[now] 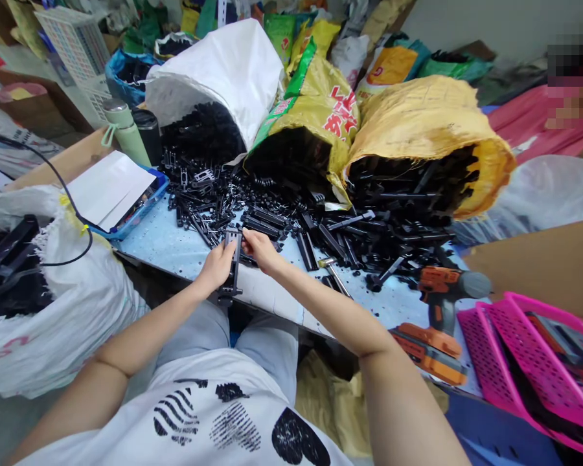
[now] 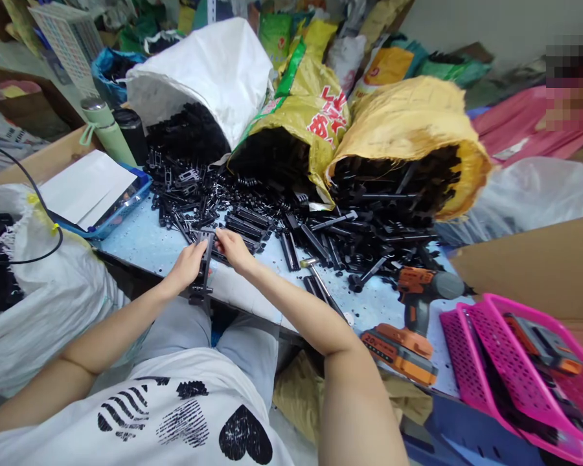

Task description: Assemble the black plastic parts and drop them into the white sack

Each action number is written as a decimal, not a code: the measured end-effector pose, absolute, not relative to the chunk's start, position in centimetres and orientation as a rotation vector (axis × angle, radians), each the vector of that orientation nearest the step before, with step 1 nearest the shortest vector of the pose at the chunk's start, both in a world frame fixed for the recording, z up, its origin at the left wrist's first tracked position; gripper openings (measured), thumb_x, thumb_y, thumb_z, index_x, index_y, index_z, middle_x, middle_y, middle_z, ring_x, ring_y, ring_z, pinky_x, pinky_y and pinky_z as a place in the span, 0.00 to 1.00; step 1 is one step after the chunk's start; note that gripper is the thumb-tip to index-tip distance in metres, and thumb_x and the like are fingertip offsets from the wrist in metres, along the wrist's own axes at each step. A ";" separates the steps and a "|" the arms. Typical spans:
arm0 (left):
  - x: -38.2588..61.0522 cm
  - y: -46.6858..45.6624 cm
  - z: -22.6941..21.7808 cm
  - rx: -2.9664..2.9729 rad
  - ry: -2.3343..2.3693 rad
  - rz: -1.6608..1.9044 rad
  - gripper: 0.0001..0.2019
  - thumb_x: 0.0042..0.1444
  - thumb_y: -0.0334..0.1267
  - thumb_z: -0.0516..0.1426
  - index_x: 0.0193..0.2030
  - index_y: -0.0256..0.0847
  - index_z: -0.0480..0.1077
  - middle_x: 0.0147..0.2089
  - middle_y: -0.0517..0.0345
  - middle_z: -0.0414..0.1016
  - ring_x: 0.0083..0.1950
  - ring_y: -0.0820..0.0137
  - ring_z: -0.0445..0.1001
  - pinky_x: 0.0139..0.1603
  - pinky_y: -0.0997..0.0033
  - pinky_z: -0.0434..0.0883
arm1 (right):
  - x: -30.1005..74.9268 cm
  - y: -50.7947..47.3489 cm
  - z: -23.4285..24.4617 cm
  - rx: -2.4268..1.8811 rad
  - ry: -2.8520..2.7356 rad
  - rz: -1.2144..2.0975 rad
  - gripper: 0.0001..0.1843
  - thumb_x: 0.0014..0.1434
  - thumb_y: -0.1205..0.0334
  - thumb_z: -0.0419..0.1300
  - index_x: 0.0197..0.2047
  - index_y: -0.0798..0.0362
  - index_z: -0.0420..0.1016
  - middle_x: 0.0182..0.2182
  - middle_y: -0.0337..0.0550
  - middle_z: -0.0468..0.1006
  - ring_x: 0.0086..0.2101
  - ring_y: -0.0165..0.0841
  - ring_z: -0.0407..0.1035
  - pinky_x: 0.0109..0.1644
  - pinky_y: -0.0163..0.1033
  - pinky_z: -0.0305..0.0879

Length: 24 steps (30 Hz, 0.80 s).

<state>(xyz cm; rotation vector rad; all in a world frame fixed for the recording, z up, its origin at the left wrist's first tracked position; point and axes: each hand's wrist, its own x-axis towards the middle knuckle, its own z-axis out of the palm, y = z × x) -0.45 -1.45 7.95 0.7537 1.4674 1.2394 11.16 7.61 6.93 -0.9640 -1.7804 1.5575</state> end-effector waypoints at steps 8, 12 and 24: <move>0.0 -0.5 7.3 0.492 1.402 1.329 0.23 0.56 0.58 0.50 0.29 0.37 0.68 0.19 0.57 0.70 0.23 0.67 0.74 0.21 0.72 0.69 | 13.2 6.5 7.3 -1.009 -1.809 1.594 0.29 0.57 0.34 0.48 0.27 0.54 0.66 0.18 0.35 0.64 0.21 0.25 0.59 0.27 0.32 0.57; 0.2 -0.5 7.4 0.400 1.403 1.443 0.25 0.55 0.61 0.48 0.28 0.38 0.66 0.20 0.57 0.71 0.25 0.66 0.76 0.23 0.72 0.71 | 15.2 3.5 7.5 -0.860 -2.219 1.292 0.23 0.63 0.41 0.47 0.34 0.53 0.68 0.26 0.38 0.71 0.27 0.28 0.63 0.34 0.34 0.60; 2.5 -2.7 5.8 0.547 1.455 1.548 0.25 0.58 0.60 0.44 0.36 0.38 0.67 0.23 0.57 0.72 0.29 0.66 0.76 0.28 0.71 0.72 | 17.3 1.2 4.5 -0.355 -2.663 0.481 0.26 0.67 0.46 0.35 0.35 0.53 0.66 0.29 0.48 0.70 0.32 0.36 0.62 0.38 0.40 0.59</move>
